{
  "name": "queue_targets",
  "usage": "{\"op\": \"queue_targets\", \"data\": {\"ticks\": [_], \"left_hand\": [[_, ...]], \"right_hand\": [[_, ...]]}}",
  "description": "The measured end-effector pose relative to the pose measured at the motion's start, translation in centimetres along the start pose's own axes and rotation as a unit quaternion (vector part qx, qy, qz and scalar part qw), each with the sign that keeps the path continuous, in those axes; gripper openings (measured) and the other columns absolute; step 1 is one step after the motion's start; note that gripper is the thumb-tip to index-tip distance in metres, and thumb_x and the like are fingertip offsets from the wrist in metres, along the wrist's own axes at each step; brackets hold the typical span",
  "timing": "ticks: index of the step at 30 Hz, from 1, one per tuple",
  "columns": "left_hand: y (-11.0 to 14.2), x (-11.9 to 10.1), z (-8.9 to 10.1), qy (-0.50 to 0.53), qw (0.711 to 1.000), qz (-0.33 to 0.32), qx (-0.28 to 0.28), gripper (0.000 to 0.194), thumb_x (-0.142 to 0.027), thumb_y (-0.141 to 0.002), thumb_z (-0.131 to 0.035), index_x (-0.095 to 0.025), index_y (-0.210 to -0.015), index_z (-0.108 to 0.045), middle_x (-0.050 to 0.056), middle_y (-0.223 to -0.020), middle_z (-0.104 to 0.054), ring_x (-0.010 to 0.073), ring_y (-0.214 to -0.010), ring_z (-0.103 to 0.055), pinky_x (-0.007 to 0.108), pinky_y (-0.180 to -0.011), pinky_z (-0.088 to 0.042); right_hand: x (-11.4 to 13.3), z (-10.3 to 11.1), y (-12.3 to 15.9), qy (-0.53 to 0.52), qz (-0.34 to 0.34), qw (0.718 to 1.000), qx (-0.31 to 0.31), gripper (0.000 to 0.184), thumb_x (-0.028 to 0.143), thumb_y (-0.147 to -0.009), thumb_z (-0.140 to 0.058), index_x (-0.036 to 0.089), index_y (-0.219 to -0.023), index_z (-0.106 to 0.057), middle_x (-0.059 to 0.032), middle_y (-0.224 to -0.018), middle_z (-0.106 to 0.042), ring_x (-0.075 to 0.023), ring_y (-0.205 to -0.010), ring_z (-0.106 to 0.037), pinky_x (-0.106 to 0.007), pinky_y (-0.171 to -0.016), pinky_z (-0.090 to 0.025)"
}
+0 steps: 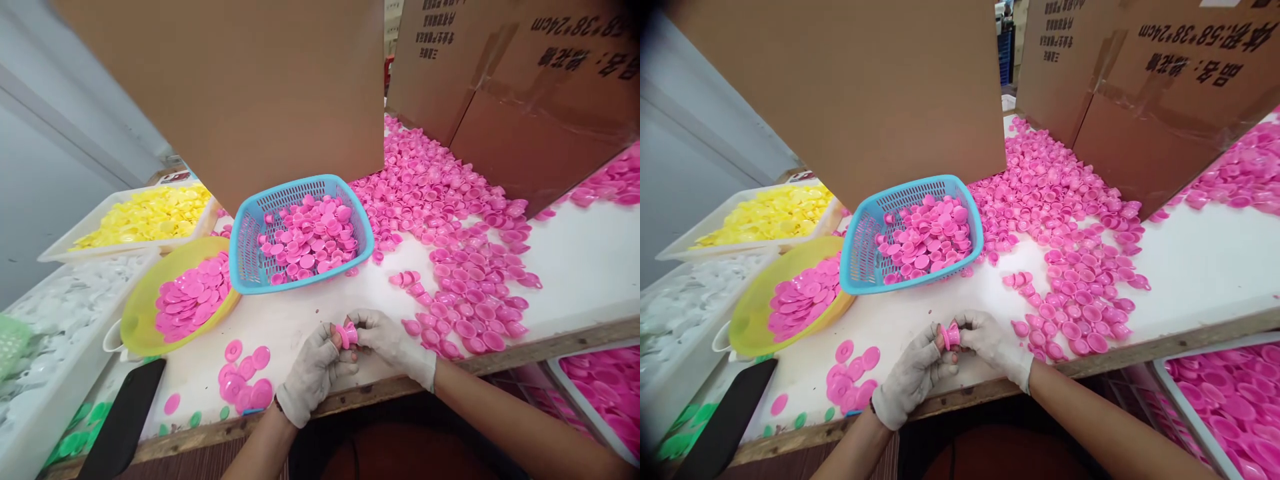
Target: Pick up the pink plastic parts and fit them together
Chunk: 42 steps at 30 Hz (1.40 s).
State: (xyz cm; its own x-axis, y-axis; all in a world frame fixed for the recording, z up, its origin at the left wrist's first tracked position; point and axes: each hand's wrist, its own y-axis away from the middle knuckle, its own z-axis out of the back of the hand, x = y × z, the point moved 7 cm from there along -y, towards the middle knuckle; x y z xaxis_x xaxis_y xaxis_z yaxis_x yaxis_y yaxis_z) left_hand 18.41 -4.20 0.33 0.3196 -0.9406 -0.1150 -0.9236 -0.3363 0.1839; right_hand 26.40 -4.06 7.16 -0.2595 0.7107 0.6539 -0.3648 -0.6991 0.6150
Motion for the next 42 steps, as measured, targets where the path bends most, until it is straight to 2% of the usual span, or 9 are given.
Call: {"op": "queue_targets", "data": {"ticks": [6,10,12,17,21,27,30,36,42], "left_hand": [[0.1,0.1,0.4,0.008,1.0,-0.005,-0.019,0.03,-0.027,-0.068,-0.075,-0.014,-0.078,-0.049,-0.001,-0.072,-0.056,0.0068,-0.061,-0.057,0.017,-0.057,-0.052],[-0.2,-0.5,0.6,-0.036,0.999,-0.028,-0.026,0.034,-0.032,-0.068,-0.074,-0.015,-0.075,-0.046,-0.001,-0.065,-0.058,0.0079,-0.056,-0.057,0.018,-0.053,-0.049],[-0.5,-0.5,0.7,-0.053,0.998,-0.025,-0.018,0.036,-0.036,-0.069,-0.072,-0.015,-0.074,-0.044,0.001,-0.065,-0.06,0.0095,-0.057,-0.059,0.019,-0.053,-0.048],[-1.1,-0.2,1.0,-0.111,0.993,-0.014,-0.042,0.038,-0.04,-0.07,-0.07,-0.014,-0.087,-0.047,0.001,-0.067,-0.061,0.0122,-0.061,-0.062,0.023,-0.059,-0.051],[-1.8,-0.1,0.6,-0.129,0.991,-0.004,-0.043,0.037,-0.042,-0.07,-0.069,-0.014,-0.085,-0.049,0.002,-0.067,-0.061,0.013,-0.059,-0.062,0.025,-0.058,-0.052],[-2.5,0.3,0.2,-0.164,0.983,0.02,-0.078,0.039,-0.041,-0.064,-0.072,-0.014,-0.08,-0.048,0.0,-0.059,-0.059,0.0107,-0.05,-0.058,0.023,-0.051,-0.05],[-2.8,0.5,-0.4,-0.163,0.985,0.029,-0.056,0.038,-0.042,-0.064,-0.072,-0.014,-0.076,-0.049,0.0,-0.055,-0.058,0.0094,-0.047,-0.055,0.02,-0.048,-0.047],[-3.9,0.9,-0.7,-0.182,0.981,0.06,-0.033,0.041,-0.048,-0.064,-0.071,-0.015,-0.074,-0.048,0.002,-0.055,-0.06,0.0128,-0.046,-0.059,0.021,-0.044,-0.045],[-4.3,0.0,-0.7,-0.262,0.962,0.063,-0.05,0.041,-0.043,-0.062,-0.074,-0.017,-0.076,-0.045,-0.001,-0.052,-0.059,0.0128,-0.044,-0.057,0.022,-0.043,-0.045]], "right_hand": [[1.8,0.4,0.4,0.244,0.099,0.965,-0.006,0.013,0.012,-0.069,-0.046,0.017,-0.063,-0.056,0.001,-0.065,-0.052,-0.0109,-0.063,-0.048,-0.023,-0.062,-0.04],[2.3,-1.4,1.8,0.153,0.023,0.969,0.195,0.027,0.01,-0.069,-0.046,0.018,-0.092,-0.056,0.0003,-0.085,-0.058,-0.0103,-0.069,-0.053,-0.022,-0.063,-0.046],[2.3,-1.8,2.2,0.119,-0.006,0.965,0.231,0.024,0.017,-0.073,-0.053,0.017,-0.097,-0.053,-0.0012,-0.09,-0.057,-0.0103,-0.071,-0.054,-0.023,-0.065,-0.047],[-0.7,-0.4,0.8,0.153,-0.068,0.978,0.125,0.024,0.039,-0.087,-0.044,0.015,-0.089,-0.049,-0.0003,-0.074,-0.055,-0.0086,-0.053,-0.056,-0.02,-0.049,-0.046],[-2.0,0.1,0.4,0.153,-0.079,0.982,0.078,0.032,0.034,-0.091,-0.037,0.021,-0.121,-0.037,0.0006,-0.077,-0.058,-0.0083,-0.052,-0.06,-0.018,-0.048,-0.047],[-1.6,0.9,1.0,0.225,-0.139,0.957,0.122,0.029,0.045,-0.091,-0.034,0.021,-0.097,-0.049,0.0053,-0.054,-0.049,-0.0063,-0.035,-0.047,-0.015,-0.034,-0.034],[-1.4,1.8,1.2,0.205,-0.171,0.955,0.131,0.027,0.045,-0.089,-0.037,0.021,-0.091,-0.049,0.0041,-0.056,-0.052,-0.0073,-0.035,-0.049,-0.014,-0.033,-0.033],[-2.4,2.1,1.5,0.102,-0.233,0.956,0.147,0.029,0.044,-0.088,-0.037,0.024,-0.105,-0.049,0.0006,-0.067,-0.06,-0.0083,-0.038,-0.053,-0.017,-0.038,-0.04],[-1.8,1.8,1.5,0.087,-0.226,0.96,0.139,0.03,0.044,-0.088,-0.041,0.029,-0.114,-0.044,0.0022,-0.063,-0.059,-0.0084,-0.042,-0.056,-0.018,-0.046,-0.044]]}}
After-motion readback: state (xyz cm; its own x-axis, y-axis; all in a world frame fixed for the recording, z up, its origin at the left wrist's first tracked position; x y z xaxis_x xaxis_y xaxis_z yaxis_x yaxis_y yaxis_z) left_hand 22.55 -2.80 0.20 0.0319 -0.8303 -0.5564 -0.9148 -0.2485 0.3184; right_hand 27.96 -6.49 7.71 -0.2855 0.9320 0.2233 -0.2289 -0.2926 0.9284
